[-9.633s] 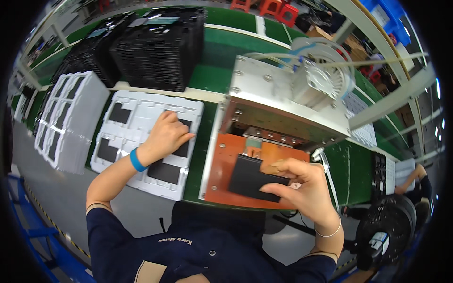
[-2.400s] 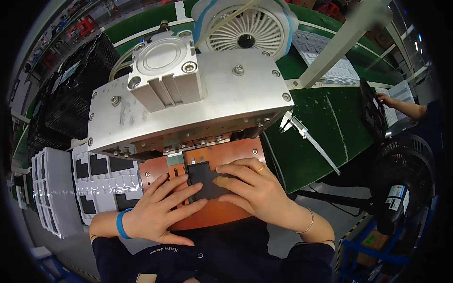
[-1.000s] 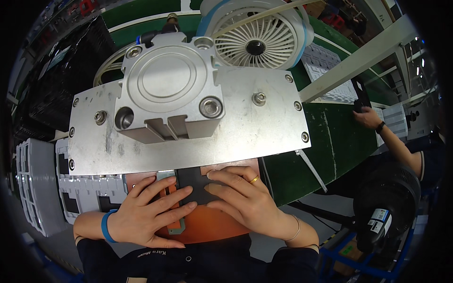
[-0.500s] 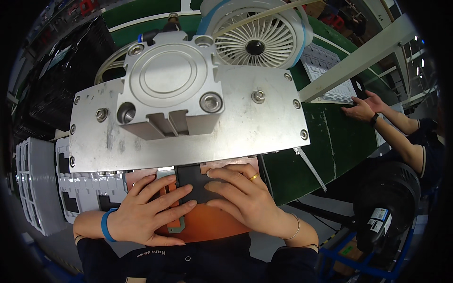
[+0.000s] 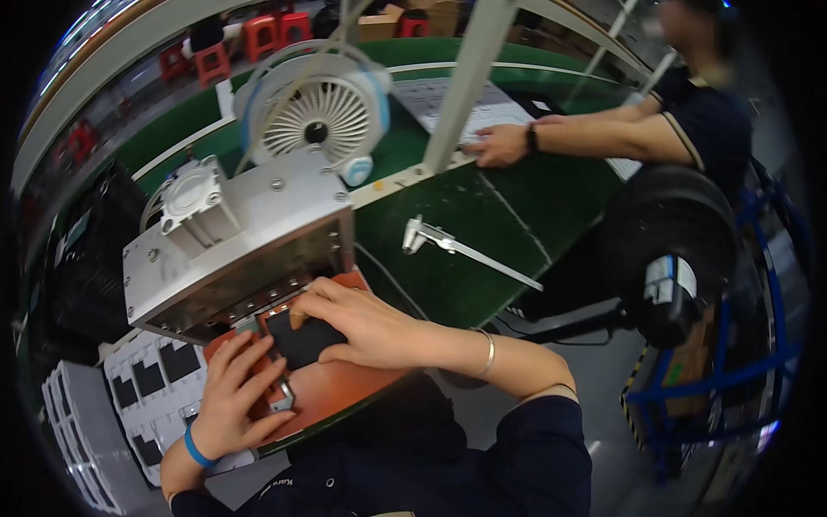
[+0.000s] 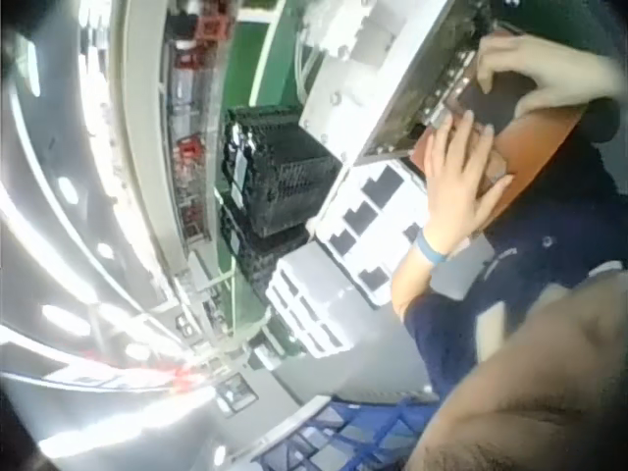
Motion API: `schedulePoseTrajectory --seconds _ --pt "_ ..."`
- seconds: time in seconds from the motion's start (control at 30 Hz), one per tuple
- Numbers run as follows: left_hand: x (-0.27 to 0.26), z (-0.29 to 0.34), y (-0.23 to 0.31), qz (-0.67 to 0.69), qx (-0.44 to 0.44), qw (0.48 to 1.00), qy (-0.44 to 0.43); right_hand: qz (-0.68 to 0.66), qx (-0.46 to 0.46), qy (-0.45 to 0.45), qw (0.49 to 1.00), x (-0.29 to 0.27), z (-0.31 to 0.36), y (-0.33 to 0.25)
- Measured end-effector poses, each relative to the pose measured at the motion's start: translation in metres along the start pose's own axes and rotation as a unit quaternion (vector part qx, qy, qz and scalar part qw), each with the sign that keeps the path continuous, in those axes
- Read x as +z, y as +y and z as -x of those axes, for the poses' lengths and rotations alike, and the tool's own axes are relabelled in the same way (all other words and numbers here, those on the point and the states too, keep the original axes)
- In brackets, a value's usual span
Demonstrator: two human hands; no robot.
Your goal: The person repeatedly picks up small black rectangular components from a white tray and places them into a press machine. They operate the machine to process each component and then return it to the tray. The process is repeated for multiple units throughout the clip.
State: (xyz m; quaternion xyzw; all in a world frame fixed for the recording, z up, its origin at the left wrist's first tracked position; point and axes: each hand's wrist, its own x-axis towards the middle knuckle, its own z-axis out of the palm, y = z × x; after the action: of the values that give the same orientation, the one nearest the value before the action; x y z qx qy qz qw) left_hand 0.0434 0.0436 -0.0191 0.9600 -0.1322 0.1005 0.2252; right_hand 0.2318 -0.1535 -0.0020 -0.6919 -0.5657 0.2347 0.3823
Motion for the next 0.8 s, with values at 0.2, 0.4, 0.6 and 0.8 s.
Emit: schedulePoseTrajectory --seconds 0.2,0.4,0.6,0.8 --pt "-0.005 -0.011 0.008 0.051 0.03 0.997 0.051 -0.182 0.161 0.02 0.97 -0.018 0.02 0.024" --pt "-0.007 -0.01 0.017 0.13 -0.022 0.986 0.098 -0.368 0.205 0.033 0.906 -0.016 0.031 0.029" --pt "-0.012 -0.05 0.015 0.344 -0.22 0.912 -0.035 -0.38 0.134 0.055 0.913 -0.006 0.032 0.003" --pt "0.0 -0.048 0.013 0.599 -0.285 0.742 -0.102 -0.349 0.119 0.087 0.925 -0.002 0.022 0.002"
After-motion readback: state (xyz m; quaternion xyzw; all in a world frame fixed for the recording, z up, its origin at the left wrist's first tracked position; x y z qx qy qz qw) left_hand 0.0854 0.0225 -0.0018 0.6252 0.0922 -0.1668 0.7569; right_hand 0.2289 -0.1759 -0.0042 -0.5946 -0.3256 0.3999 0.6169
